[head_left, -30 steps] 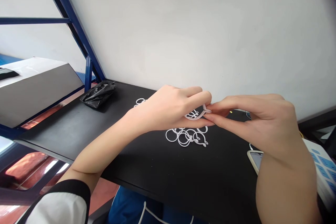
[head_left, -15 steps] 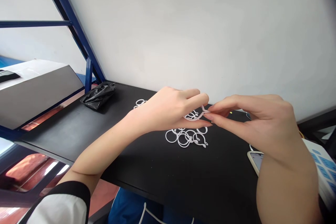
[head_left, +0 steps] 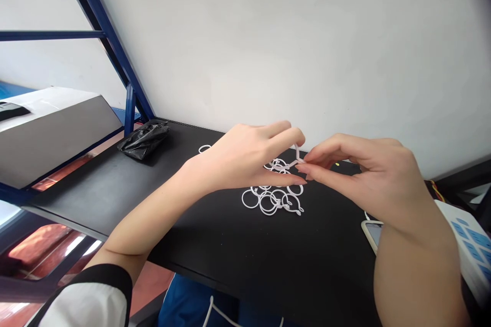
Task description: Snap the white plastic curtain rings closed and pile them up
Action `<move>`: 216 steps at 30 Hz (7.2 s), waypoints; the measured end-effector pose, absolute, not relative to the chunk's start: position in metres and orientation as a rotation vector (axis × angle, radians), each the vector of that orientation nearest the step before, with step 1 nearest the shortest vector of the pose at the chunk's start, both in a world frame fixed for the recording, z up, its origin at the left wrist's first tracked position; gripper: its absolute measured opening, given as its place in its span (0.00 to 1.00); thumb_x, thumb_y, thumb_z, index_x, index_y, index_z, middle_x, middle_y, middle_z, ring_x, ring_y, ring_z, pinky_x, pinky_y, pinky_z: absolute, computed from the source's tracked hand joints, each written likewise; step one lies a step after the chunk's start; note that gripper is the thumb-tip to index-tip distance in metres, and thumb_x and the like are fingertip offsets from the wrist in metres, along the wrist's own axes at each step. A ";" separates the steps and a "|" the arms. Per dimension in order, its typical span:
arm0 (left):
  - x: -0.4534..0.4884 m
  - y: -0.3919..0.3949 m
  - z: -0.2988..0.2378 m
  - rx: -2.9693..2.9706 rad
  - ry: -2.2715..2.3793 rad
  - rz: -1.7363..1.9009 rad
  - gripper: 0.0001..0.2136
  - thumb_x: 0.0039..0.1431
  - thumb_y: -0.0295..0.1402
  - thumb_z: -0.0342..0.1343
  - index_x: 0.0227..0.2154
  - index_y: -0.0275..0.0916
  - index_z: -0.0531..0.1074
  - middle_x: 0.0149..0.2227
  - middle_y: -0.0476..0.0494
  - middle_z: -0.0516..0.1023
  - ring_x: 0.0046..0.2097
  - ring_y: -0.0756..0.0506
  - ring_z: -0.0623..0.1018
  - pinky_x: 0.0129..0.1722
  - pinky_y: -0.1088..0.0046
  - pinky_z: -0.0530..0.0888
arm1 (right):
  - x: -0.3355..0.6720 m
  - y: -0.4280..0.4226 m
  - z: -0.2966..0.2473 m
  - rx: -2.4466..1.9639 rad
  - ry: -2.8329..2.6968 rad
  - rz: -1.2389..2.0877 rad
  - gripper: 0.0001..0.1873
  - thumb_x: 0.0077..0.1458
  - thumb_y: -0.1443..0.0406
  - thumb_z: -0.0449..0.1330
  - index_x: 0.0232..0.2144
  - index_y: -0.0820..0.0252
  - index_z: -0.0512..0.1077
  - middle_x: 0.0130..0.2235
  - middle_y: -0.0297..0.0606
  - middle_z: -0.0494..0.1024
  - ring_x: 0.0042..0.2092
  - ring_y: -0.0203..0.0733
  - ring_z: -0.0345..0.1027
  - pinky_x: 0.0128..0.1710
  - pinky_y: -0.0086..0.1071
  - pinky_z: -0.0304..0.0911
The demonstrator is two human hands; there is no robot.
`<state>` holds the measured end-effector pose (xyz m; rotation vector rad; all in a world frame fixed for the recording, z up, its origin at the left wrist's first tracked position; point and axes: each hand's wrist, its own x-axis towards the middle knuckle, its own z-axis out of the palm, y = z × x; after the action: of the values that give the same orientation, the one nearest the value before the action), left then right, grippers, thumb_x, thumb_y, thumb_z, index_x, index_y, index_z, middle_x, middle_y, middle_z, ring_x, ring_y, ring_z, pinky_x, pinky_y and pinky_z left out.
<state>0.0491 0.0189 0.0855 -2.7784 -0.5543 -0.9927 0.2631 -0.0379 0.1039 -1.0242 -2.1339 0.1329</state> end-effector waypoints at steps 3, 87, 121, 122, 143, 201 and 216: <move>0.044 0.020 0.089 -2.791 -0.587 -0.991 0.21 0.63 0.49 0.55 0.49 0.39 0.66 0.42 0.44 0.76 0.31 0.52 0.74 0.26 0.77 0.65 | 0.265 -0.037 0.104 -1.040 -2.118 0.162 0.05 0.56 0.68 0.66 0.30 0.53 0.74 0.28 0.27 0.80 0.29 0.36 0.76 0.31 0.29 0.74; 0.061 0.056 0.058 -3.164 -1.086 -0.166 0.23 0.66 0.54 0.45 0.37 0.37 0.69 0.33 0.44 0.79 0.27 0.48 0.73 0.25 0.73 0.62 | 0.272 0.048 0.034 -1.327 -2.001 0.960 0.09 0.56 0.60 0.60 0.31 0.61 0.72 0.23 0.34 0.76 0.25 0.37 0.71 0.30 0.33 0.66; 0.057 0.047 0.073 -3.575 -0.637 -0.846 0.13 0.72 0.36 0.43 0.38 0.37 0.71 0.37 0.48 0.79 0.27 0.54 0.67 0.30 0.76 0.65 | 0.259 0.031 0.052 -0.985 -1.823 0.795 0.21 0.61 0.51 0.60 0.23 0.58 0.68 0.22 0.30 0.69 0.21 0.32 0.64 0.22 0.29 0.60; 0.057 0.047 0.073 -3.567 -0.633 -0.859 0.13 0.72 0.35 0.43 0.37 0.36 0.71 0.37 0.48 0.79 0.27 0.54 0.67 0.30 0.76 0.65 | 0.259 0.031 0.052 -0.988 -1.822 0.791 0.21 0.61 0.51 0.60 0.23 0.58 0.68 0.22 0.30 0.69 0.21 0.32 0.65 0.22 0.29 0.60; 0.054 0.056 0.069 -3.348 -0.808 -0.734 0.14 0.72 0.35 0.42 0.42 0.34 0.72 0.33 0.45 0.78 0.27 0.52 0.70 0.29 0.76 0.63 | 0.268 0.033 0.057 -0.994 -1.763 1.008 0.07 0.53 0.61 0.67 0.35 0.57 0.78 0.33 0.34 0.77 0.26 0.33 0.72 0.26 0.29 0.68; 0.062 0.051 0.058 -3.030 -0.697 -0.997 0.18 0.65 0.50 0.50 0.42 0.39 0.63 0.27 0.52 0.72 0.25 0.52 0.69 0.27 0.76 0.64 | 0.272 -0.012 0.090 -1.129 -2.043 0.347 0.03 0.55 0.62 0.66 0.29 0.49 0.79 0.32 0.32 0.81 0.31 0.42 0.76 0.33 0.37 0.74; 0.062 0.049 0.061 -2.827 -0.675 -0.947 0.20 0.67 0.52 0.44 0.40 0.38 0.64 0.22 0.53 0.72 0.21 0.50 0.69 0.25 0.74 0.63 | 0.274 -0.012 0.088 -1.095 -2.029 0.203 0.02 0.53 0.63 0.68 0.29 0.50 0.81 0.32 0.33 0.83 0.33 0.46 0.78 0.32 0.39 0.75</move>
<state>0.0617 0.0490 0.0609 -2.8266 -0.6747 -0.9472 0.2741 -0.0118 0.0881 -1.0955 -2.0287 0.2028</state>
